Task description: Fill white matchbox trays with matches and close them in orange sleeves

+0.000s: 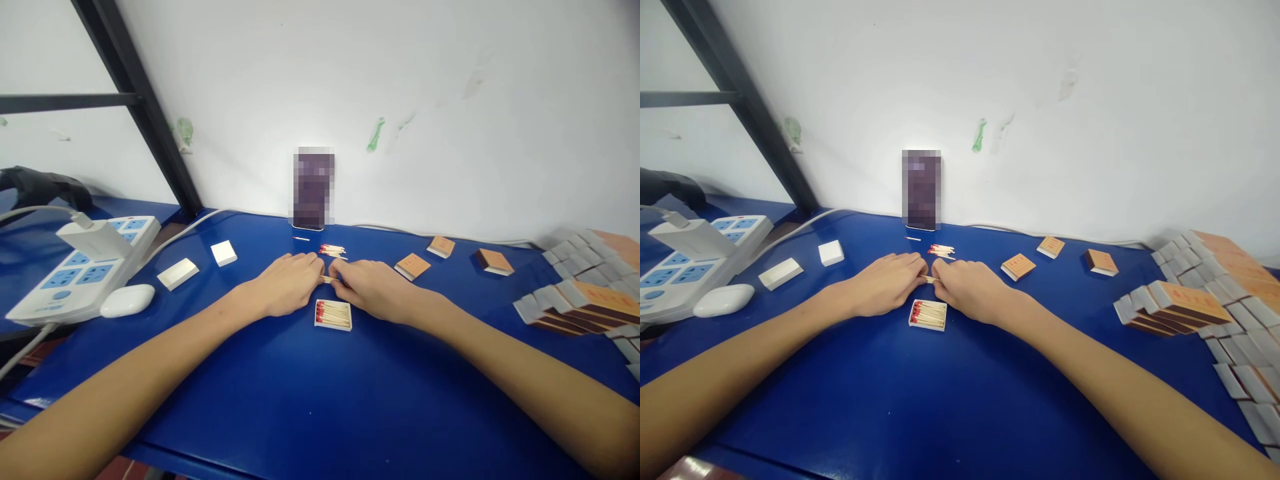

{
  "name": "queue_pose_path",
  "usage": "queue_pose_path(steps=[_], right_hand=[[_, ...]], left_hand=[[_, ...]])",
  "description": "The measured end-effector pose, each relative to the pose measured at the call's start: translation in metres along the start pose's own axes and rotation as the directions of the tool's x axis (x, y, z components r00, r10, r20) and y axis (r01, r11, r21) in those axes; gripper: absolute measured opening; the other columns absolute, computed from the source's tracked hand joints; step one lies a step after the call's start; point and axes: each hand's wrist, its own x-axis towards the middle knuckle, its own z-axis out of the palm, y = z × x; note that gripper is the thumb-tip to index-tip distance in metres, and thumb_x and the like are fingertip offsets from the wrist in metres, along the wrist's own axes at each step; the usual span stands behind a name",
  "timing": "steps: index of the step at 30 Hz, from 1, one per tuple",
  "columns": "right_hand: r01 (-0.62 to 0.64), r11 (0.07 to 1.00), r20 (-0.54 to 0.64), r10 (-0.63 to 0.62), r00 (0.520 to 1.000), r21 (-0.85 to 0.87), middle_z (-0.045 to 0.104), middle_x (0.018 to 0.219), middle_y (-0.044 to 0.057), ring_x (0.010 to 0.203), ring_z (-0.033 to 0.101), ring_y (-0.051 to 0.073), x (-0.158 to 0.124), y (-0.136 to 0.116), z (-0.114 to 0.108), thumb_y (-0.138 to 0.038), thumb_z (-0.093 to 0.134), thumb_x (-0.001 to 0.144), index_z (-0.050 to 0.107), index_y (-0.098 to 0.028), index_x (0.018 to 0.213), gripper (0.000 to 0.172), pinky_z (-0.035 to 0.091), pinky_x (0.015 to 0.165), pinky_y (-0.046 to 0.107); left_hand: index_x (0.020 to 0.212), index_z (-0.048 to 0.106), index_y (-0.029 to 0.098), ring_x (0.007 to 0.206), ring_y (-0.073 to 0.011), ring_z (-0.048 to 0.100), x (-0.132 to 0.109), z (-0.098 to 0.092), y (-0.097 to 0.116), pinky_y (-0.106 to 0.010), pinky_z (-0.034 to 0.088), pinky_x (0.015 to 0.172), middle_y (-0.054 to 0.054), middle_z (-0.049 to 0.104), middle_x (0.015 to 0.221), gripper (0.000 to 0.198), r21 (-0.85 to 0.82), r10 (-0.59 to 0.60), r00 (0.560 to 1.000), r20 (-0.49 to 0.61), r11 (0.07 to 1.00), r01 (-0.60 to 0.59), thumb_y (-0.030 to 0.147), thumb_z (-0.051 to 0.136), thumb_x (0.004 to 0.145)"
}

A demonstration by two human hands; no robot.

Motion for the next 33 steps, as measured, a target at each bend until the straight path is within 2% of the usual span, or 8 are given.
queue_pose_path(steps=[4,8,13,19,23,26,30,33], right_hand=[[0.053,0.989,0.006,-0.054,0.999,0.142,0.059,0.066,-0.002,0.057,0.048,0.013,-0.009,-0.005,-0.015,-0.023,0.049,0.089,0.053,-0.023,0.085,0.006,0.027,0.053,0.026],[0.066,0.978,0.1,-0.087,0.991,0.198,0.055,0.06,-0.003,0.053,0.044,0.011,-0.021,-0.011,-0.035,-0.025,0.055,0.085,0.053,-0.022,0.07,0.016,0.027,0.051,0.026],[0.034,0.979,0.224,-0.08,0.971,0.201,0.056,0.057,-0.002,0.052,0.044,0.011,-0.025,-0.015,-0.047,-0.032,0.053,0.087,0.059,-0.021,0.067,0.024,0.027,0.049,0.026],[0.024,0.979,0.205,-0.066,0.976,0.204,0.06,0.059,-0.002,0.057,0.05,0.012,-0.023,-0.017,-0.049,-0.033,0.056,0.087,0.069,-0.023,0.073,0.022,0.03,0.053,0.027],[0.045,0.979,0.178,-0.081,0.981,0.2,0.06,0.06,-0.001,0.06,0.05,0.013,-0.022,-0.016,-0.047,-0.031,0.056,0.087,0.071,-0.024,0.075,0.02,0.03,0.055,0.027],[0.031,0.965,0.174,-0.079,0.982,0.262,0.058,0.06,-0.002,0.058,0.05,0.012,-0.021,-0.013,-0.046,-0.031,0.054,0.087,0.07,-0.024,0.077,0.02,0.03,0.052,0.026],[0.022,0.943,0.169,-0.082,0.982,0.331,0.059,0.063,-0.002,0.055,0.048,0.011,-0.021,-0.008,-0.043,-0.039,0.054,0.088,0.068,-0.024,0.08,0.021,0.031,0.05,0.026],[0.041,0.925,0.136,-0.099,0.986,0.377,0.063,0.07,-0.001,0.061,0.052,0.012,-0.019,-0.002,-0.04,-0.043,0.057,0.086,0.067,-0.023,0.083,0.023,0.035,0.052,0.025]], left_hand=[[0.087,0.046,0.018,0.075,-0.0184,0.054,-0.009,-0.013,0.002,-0.033,0.042,0.068,-0.006,0.058,0.091,0.019,-0.118,0.049,0.998,0.047,0.992,-0.044,0.026,0.034,0.099],[0.084,0.047,0.019,0.07,-0.0156,0.052,-0.018,-0.023,0.011,-0.031,0.041,0.066,-0.004,0.057,0.087,0.021,-0.256,0.113,0.986,0.126,0.963,-0.078,0.028,0.035,0.098],[0.087,0.06,0.02,0.073,-0.0133,0.054,-0.019,-0.027,0.014,-0.028,0.039,0.066,0.0,0.06,0.086,0.014,-0.363,0.158,0.984,0.082,0.924,-0.118,0.028,0.049,0.09],[0.089,0.069,0.02,0.054,-0.0092,0.044,-0.017,-0.03,0.004,-0.026,0.032,0.056,0.003,0.056,0.065,0.021,-0.401,0.117,0.993,0.021,0.911,-0.098,0.037,0.058,0.083],[0.088,0.068,0.02,0.05,-0.0096,0.044,-0.019,-0.029,0.001,-0.027,0.035,0.061,0.005,0.052,0.054,0.038,-0.377,0.08,0.994,0.079,0.925,-0.045,0.055,0.058,0.082],[0.085,0.067,0.02,0.055,-0.0131,0.049,-0.019,-0.027,0.004,-0.027,0.036,0.062,0.004,0.053,0.052,0.051,-0.349,0.056,0.993,0.102,0.937,-0.017,0.068,0.064,0.07],[0.082,0.065,0.018,0.051,-0.0114,0.047,-0.019,-0.025,0.007,-0.025,0.032,0.053,0.003,0.056,0.056,0.039,-0.332,0.07,0.992,0.104,0.943,-0.031,0.056,0.068,0.073],[0.081,0.065,0.018,0.057,-0.0111,0.051,-0.018,-0.022,0.004,-0.025,0.035,0.055,0.001,0.061,0.067,0.03,-0.348,0.127,0.99,0.061,0.932,-0.098,0.047,0.068,0.075]])
